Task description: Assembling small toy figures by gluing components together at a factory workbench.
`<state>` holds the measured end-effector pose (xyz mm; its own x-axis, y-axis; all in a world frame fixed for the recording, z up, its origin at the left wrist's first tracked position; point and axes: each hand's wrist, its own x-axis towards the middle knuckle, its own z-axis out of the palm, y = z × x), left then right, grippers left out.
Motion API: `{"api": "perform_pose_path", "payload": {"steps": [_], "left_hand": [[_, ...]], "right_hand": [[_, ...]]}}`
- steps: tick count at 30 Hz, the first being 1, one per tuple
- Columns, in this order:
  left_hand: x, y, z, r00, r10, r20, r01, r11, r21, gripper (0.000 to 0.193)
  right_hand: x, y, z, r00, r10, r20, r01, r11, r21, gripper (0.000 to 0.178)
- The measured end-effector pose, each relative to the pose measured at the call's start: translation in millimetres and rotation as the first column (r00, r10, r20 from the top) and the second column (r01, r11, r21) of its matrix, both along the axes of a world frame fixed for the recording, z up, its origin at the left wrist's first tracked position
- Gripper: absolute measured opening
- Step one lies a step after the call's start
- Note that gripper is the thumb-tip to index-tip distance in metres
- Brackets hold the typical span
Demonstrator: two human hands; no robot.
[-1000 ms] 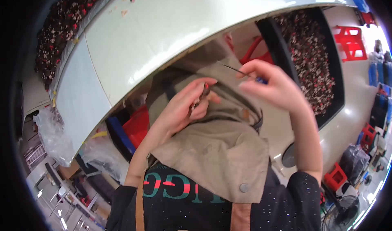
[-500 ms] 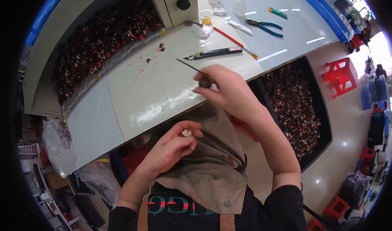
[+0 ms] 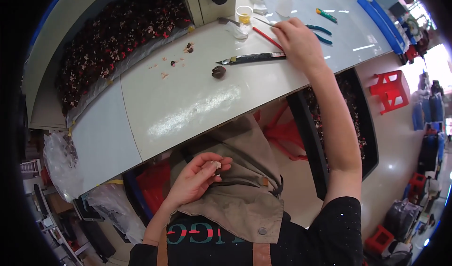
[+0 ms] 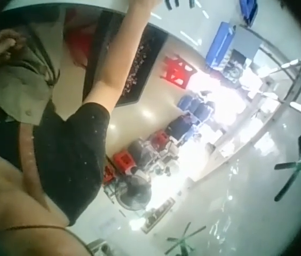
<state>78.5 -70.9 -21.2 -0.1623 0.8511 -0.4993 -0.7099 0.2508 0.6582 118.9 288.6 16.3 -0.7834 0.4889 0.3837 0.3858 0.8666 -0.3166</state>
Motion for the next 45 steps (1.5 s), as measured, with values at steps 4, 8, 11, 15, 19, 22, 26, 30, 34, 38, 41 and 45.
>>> {"api": "perform_pose_path", "payload": {"steps": [4,8,11,15,19,22,26,30,34,38,41,45], "left_hand": [[-2.6,-5.5,-6.3,0.995,0.051,0.085,-0.048,0.998,-0.03,0.03],[-10.5,-15.4,-11.9,0.957,0.177,0.229,-0.187,0.982,0.025,0.031],[-16.1,-27.0,-20.1,0.945,0.19,0.267,-0.217,0.973,0.075,0.032],[-17.1,-27.9,-25.8,0.941,0.168,0.293,-0.206,0.973,0.106,0.036],[-14.8,-25.3,-21.8,0.957,0.156,0.243,-0.182,0.979,0.089,0.04],[-11.9,-20.8,-16.5,0.964,0.177,0.199,-0.187,0.982,0.031,0.041],[-9.3,-17.3,-18.0,0.982,0.175,0.064,-0.178,0.984,0.032,0.042],[-5.3,-12.3,-22.0,0.986,0.158,-0.049,-0.158,0.987,0.02,0.04],[-0.1,-6.3,-21.1,0.977,0.158,-0.142,-0.152,0.987,0.053,0.041],[-1.6,-3.6,-20.4,0.982,0.124,-0.143,-0.12,0.992,0.036,0.041],[1.9,-4.1,-19.2,0.972,0.141,-0.188,-0.143,0.99,0.003,0.042],[3.0,-5.5,-24.1,0.968,0.168,-0.186,-0.17,0.985,0.007,0.039]], "right_hand": [[4.2,-8.9,-13.5,0.991,0.111,-0.071,-0.086,0.953,0.291,0.022],[-0.4,-56.1,-25.6,0.933,0.355,0.06,-0.36,0.918,0.167,0.025],[-7.4,-75.0,-35.5,0.915,0.398,0.067,-0.404,0.903,0.149,0.025],[-5.2,-78.7,-41.1,0.936,0.348,0.055,-0.352,0.919,0.179,0.023],[3.8,-88.2,-38.7,0.953,0.261,-0.152,-0.251,0.964,0.084,0.022],[27.4,-102.7,-36.7,0.891,0.215,-0.4,-0.23,0.973,0.011,0.024],[62.7,-146.7,-29.2,0.855,0.107,-0.507,-0.377,0.799,-0.469,0.025],[87.6,-178.8,-45.0,0.969,0.078,-0.233,-0.23,0.619,-0.751,0.02],[99.5,-200.4,-59.7,0.991,0.134,-0.02,-0.076,0.424,-0.902,0.019],[98.1,-204.7,-57.9,0.975,0.219,-0.036,-0.141,0.486,-0.863,0.021],[96.8,-204.9,-57.7,0.974,0.22,-0.057,-0.159,0.481,-0.862,0.026],[93.9,-207.6,-54.9,0.971,0.24,-0.012,-0.149,0.564,-0.812,0.027]]}}
